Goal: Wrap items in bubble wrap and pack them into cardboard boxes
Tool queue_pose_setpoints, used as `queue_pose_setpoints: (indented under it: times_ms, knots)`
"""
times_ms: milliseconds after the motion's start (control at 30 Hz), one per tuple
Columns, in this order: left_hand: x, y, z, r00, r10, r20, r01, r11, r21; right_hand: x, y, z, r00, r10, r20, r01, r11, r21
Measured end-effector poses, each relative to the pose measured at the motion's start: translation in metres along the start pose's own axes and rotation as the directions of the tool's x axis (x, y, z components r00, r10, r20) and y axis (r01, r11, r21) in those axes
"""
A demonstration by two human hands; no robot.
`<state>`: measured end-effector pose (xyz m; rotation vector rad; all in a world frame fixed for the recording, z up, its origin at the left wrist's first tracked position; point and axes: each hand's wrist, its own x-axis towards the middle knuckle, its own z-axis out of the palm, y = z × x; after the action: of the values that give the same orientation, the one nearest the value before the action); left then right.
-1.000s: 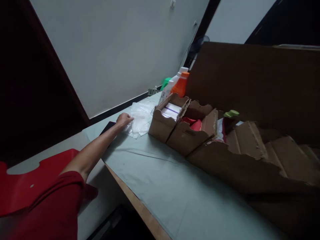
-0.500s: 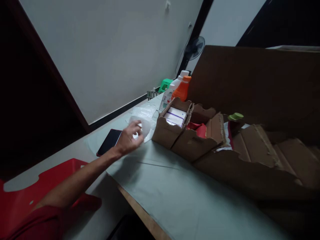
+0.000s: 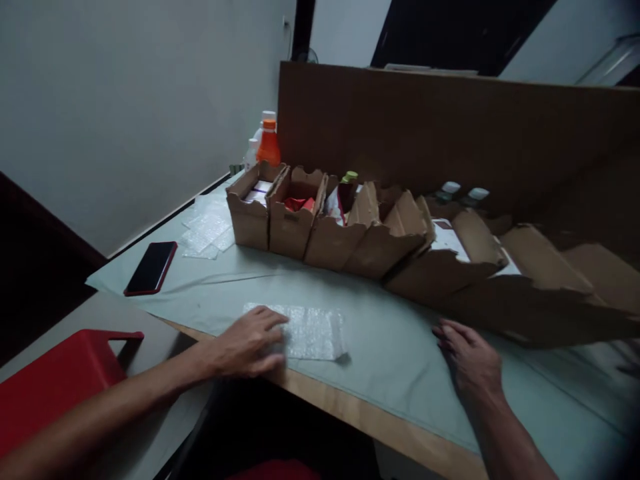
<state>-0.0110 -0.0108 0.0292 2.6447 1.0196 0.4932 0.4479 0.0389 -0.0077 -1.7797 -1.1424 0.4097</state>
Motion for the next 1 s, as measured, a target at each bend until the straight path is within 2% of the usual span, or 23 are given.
queue_pose_setpoints:
  times_ms: [67, 100, 167, 233, 300, 367, 433, 500, 533, 600, 667, 800, 867, 900, 967, 1000]
  knots:
    - [-0.014, -0.005, -0.006, 0.974, -0.222, -0.041, 0.224, 0.971, 0.079, -0.007, -0.011, -0.001, 0.988, 0.029, 0.150, -0.039, 0.997, 0.060]
    - [-0.021, -0.008, -0.008, 0.940, -0.337, -0.057, 0.342, 0.930, 0.131, -0.012, -0.020, 0.001, 0.968, 0.013, 0.250, -0.032, 0.997, 0.071]
    - [-0.029, -0.013, -0.010, 0.836, -0.545, -0.064, 0.544, 0.805, 0.236, -0.024, -0.041, 0.011, 0.893, -0.056, 0.446, 0.029, 0.997, 0.067]
    - [-0.030, -0.014, -0.008, 0.732, -0.681, -0.030, 0.653, 0.687, 0.319, -0.037, -0.065, 0.029, 0.795, -0.110, 0.596, 0.099, 0.994, 0.052]
    - [-0.025, -0.010, -0.002, 0.674, -0.739, 0.008, 0.685, 0.629, 0.368, -0.052, -0.087, 0.052, 0.726, -0.145, 0.672, 0.192, 0.981, 0.005]
    - [-0.020, -0.006, 0.005, 0.663, -0.748, 0.008, 0.692, 0.617, 0.375, -0.069, -0.104, 0.073, 0.701, -0.172, 0.693, 0.323, 0.942, -0.094]
    - [-0.018, -0.004, 0.014, 0.680, -0.733, -0.015, 0.695, 0.637, 0.334, -0.083, -0.113, 0.088, 0.678, -0.215, 0.703, 0.468, 0.863, -0.188]
    - [-0.018, -0.008, 0.023, 0.697, -0.717, -0.031, 0.699, 0.669, 0.254, -0.090, -0.111, 0.095, 0.632, -0.264, 0.729, 0.575, 0.790, -0.212]
    - [-0.018, -0.012, 0.027, 0.693, -0.720, -0.042, 0.710, 0.670, 0.215, -0.091, -0.108, 0.095, 0.620, -0.276, 0.735, 0.597, 0.773, -0.213]
    - [-0.013, -0.018, 0.031, 0.689, -0.723, -0.048, 0.723, 0.681, 0.116, -0.089, -0.096, 0.086, 0.633, -0.283, 0.721, 0.584, 0.786, -0.204]
    - [-0.001, -0.017, 0.029, 0.690, -0.722, -0.057, 0.722, 0.691, -0.008, -0.085, -0.085, 0.068, 0.684, -0.268, 0.678, 0.509, 0.842, -0.180]
    - [0.045, -0.002, 0.024, 0.744, -0.658, -0.114, 0.629, 0.748, -0.214, -0.071, -0.068, 0.030, 0.795, -0.216, 0.567, 0.339, 0.933, -0.120]
    - [0.068, 0.001, 0.029, 0.766, -0.635, -0.097, 0.606, 0.765, -0.220, -0.060, -0.061, 0.018, 0.841, -0.187, 0.508, 0.304, 0.939, -0.158]
    - [0.077, 0.001, 0.033, 0.765, -0.642, -0.056, 0.624, 0.760, -0.182, -0.054, -0.056, 0.014, 0.859, -0.171, 0.483, 0.297, 0.935, -0.196]
    - [0.083, -0.001, 0.040, 0.762, -0.648, -0.007, 0.645, 0.759, -0.084, -0.045, -0.045, 0.006, 0.888, -0.152, 0.434, 0.293, 0.915, -0.278]
    - [0.082, -0.003, 0.043, 0.766, -0.642, -0.023, 0.641, 0.766, -0.041, -0.041, -0.040, 0.002, 0.900, -0.158, 0.406, 0.299, 0.902, -0.311]
